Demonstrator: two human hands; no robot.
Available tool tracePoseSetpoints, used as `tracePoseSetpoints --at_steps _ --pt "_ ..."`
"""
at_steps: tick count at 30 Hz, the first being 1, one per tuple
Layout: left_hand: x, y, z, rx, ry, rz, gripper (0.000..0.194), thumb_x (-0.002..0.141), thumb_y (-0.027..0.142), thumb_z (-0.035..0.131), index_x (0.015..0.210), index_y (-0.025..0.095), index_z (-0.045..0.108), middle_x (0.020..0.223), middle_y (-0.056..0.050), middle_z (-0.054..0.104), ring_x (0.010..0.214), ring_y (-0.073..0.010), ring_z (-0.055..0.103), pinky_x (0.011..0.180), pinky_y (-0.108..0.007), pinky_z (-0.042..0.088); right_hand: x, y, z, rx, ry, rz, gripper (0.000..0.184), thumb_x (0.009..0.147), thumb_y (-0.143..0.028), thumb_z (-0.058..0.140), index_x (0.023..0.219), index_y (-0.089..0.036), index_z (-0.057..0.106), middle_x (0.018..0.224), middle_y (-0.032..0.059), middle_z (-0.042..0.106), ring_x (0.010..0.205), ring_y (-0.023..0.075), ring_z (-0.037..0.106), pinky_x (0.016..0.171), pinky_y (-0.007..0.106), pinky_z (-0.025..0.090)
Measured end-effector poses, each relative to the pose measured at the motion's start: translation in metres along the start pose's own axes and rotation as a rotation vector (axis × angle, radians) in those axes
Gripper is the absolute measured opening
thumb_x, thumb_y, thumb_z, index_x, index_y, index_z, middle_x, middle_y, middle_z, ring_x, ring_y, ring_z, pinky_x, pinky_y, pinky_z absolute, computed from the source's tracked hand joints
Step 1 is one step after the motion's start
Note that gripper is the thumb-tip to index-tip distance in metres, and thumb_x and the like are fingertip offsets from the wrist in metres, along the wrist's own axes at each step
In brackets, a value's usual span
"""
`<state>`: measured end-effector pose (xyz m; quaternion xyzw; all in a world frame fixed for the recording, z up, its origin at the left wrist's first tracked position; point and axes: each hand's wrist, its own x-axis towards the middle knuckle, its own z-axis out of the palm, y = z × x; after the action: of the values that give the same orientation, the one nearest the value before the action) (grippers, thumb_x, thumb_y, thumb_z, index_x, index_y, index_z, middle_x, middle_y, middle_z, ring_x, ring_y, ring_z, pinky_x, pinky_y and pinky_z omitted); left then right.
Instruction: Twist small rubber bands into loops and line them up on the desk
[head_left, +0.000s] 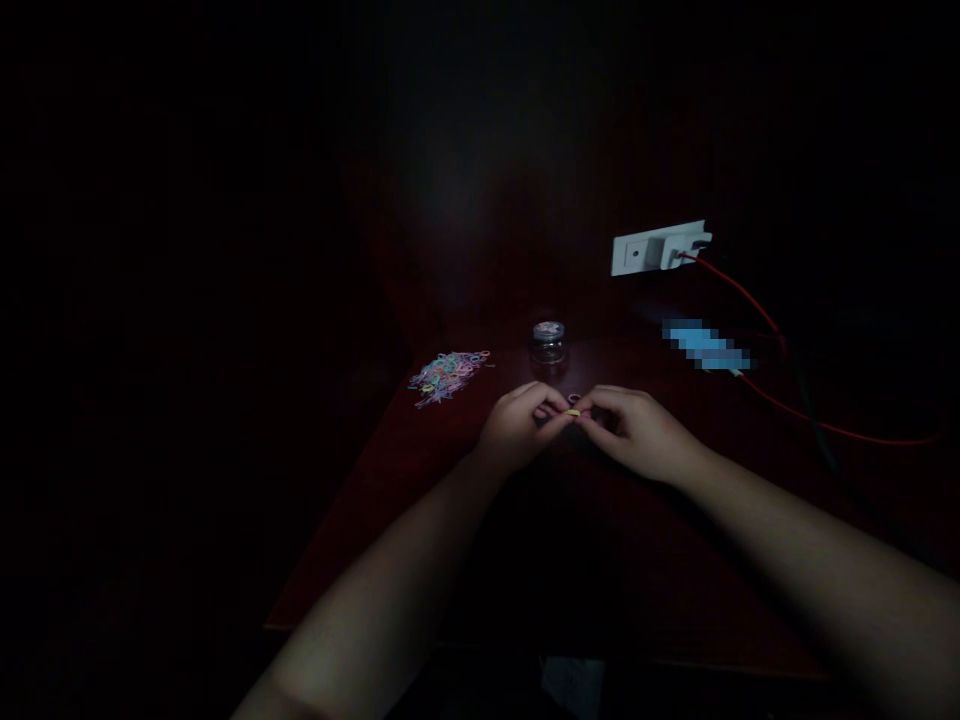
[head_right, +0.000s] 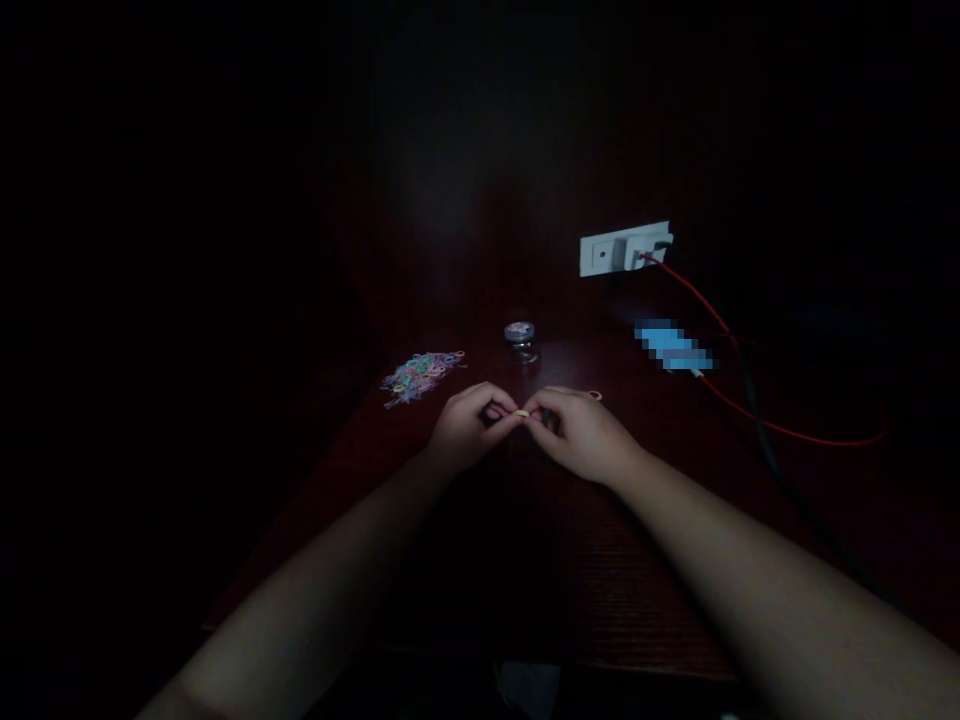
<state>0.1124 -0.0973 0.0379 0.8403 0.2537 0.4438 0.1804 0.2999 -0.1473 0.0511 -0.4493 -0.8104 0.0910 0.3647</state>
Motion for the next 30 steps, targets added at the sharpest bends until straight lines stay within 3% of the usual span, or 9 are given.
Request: tracePoseSetpoints --at_steps 4,9,19,30 --pt "-0.002 -0.004 0.003 -0.053 -0.047 -0.05 0.019 0.077 0.019 0.068 0.095 0.018 0.062 0.089 -0.003 0.065 0.071 -0.0095 0.06 0.065 -0.022 0.053 0.0 0.0 0.002 0.009 0.007 -0.022 0.012 0.085 -0.023 0.055 0.083 -0.018 0.066 0.078 0.0036 0.062 0.069 0.0148 0.057 0.063 0.027 0.043" --pt "-0.004 -0.007 0.004 -0.099 -0.157 -0.084 0.015 0.08 0.018 0.064 0.095 0.017 0.064 0.09 -0.003 0.066 0.07 -0.0091 0.061 0.065 -0.021 0.052 0.0 0.004 0.004 0.032 0.048 -0.03 0.013 0.084 -0.025 0.057 0.08 -0.018 0.066 0.08 0.0049 0.062 0.072 0.0159 0.058 0.066 0.028 0.044" --pt "-0.007 -0.001 0.004 -0.141 -0.181 -0.155 0.012 0.079 0.023 0.065 0.086 0.015 0.06 0.075 -0.001 0.064 0.063 -0.0084 0.058 0.061 -0.02 0.049 0.0 0.011 0.011 0.154 0.031 0.155 0.012 0.082 -0.029 0.059 0.077 -0.018 0.062 0.068 0.0006 0.063 0.062 0.0133 0.058 0.061 0.026 0.043" --pt "-0.007 0.002 0.005 -0.252 -0.203 -0.205 0.012 0.082 0.027 0.06 0.084 0.015 0.055 0.068 0.002 0.056 0.056 -0.0065 0.049 0.052 -0.018 0.04 -0.001 0.009 0.012 0.194 0.002 0.09 0.006 0.081 -0.022 0.057 0.077 -0.019 0.053 0.067 -0.0016 0.056 0.059 0.0109 0.051 0.055 0.023 0.039"
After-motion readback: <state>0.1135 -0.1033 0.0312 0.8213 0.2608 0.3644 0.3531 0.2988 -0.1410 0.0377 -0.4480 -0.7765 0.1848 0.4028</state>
